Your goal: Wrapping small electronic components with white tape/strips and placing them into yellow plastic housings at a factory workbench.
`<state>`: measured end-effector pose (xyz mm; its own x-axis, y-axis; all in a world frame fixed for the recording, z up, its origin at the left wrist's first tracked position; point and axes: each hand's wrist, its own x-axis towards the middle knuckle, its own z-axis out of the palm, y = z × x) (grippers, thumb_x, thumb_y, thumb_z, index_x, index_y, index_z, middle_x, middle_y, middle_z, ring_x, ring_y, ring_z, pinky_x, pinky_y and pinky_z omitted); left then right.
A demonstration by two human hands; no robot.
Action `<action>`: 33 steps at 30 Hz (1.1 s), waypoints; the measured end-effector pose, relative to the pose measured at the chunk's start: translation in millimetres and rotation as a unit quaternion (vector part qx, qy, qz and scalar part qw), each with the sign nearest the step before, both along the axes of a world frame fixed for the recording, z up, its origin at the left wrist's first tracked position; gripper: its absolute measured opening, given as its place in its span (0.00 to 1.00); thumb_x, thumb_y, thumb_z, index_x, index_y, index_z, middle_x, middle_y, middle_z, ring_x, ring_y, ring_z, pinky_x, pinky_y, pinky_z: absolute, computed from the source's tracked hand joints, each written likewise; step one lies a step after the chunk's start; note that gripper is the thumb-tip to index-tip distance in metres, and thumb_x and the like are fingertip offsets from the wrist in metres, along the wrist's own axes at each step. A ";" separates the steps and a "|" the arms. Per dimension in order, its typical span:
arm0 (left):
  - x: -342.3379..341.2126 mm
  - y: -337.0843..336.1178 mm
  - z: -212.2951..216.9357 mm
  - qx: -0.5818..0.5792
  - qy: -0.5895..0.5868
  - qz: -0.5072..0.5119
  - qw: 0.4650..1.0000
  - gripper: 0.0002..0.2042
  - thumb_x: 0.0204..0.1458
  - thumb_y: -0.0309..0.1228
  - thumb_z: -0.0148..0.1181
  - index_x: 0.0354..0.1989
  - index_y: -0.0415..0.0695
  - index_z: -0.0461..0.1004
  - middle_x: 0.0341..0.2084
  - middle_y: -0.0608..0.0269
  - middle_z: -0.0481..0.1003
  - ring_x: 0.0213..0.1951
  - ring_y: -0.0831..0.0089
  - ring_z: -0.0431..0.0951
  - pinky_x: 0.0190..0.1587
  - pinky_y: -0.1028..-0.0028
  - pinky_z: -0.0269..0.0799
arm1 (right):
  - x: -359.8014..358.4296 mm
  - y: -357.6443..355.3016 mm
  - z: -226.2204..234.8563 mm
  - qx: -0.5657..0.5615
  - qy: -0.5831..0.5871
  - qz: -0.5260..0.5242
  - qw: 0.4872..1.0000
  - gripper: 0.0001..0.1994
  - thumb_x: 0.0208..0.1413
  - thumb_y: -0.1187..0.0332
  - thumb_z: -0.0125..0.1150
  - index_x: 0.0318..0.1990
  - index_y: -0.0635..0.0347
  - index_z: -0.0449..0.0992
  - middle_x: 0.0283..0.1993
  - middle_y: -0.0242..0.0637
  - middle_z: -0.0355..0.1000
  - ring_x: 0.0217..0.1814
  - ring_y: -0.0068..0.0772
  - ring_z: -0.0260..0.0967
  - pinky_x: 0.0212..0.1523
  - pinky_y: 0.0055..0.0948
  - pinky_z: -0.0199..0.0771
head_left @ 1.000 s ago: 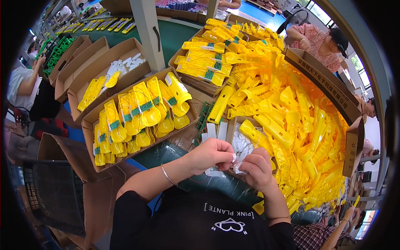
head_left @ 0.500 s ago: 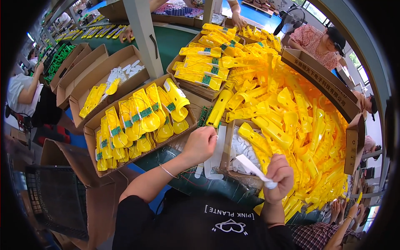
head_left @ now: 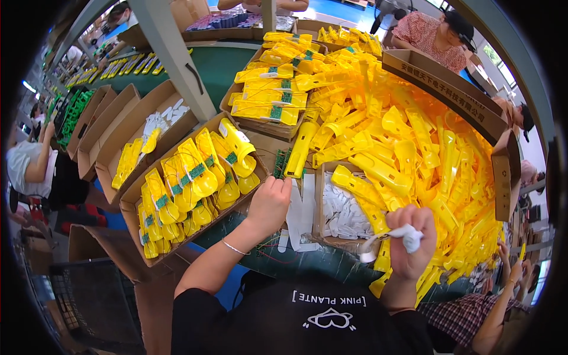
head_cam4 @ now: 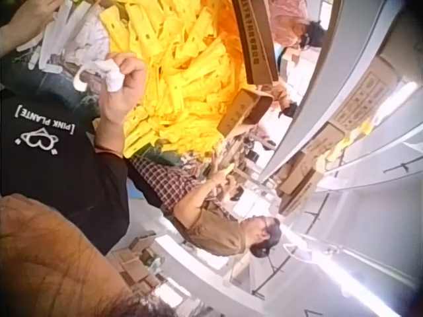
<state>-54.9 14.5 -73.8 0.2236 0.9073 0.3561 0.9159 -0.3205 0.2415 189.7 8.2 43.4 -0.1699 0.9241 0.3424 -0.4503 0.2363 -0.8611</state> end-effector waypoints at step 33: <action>25.7 -8.1 77.5 0.542 -0.048 -0.135 0.828 0.16 0.42 0.28 0.65 0.37 0.52 0.63 0.31 0.72 0.60 0.35 0.76 0.59 0.41 0.74 0.64 | -29.7 -5.3 5.0 -0.130 -0.070 0.208 0.967 0.09 0.51 0.75 0.56 0.32 0.59 0.61 0.34 0.34 0.62 0.34 0.21 0.60 0.35 0.20 0.63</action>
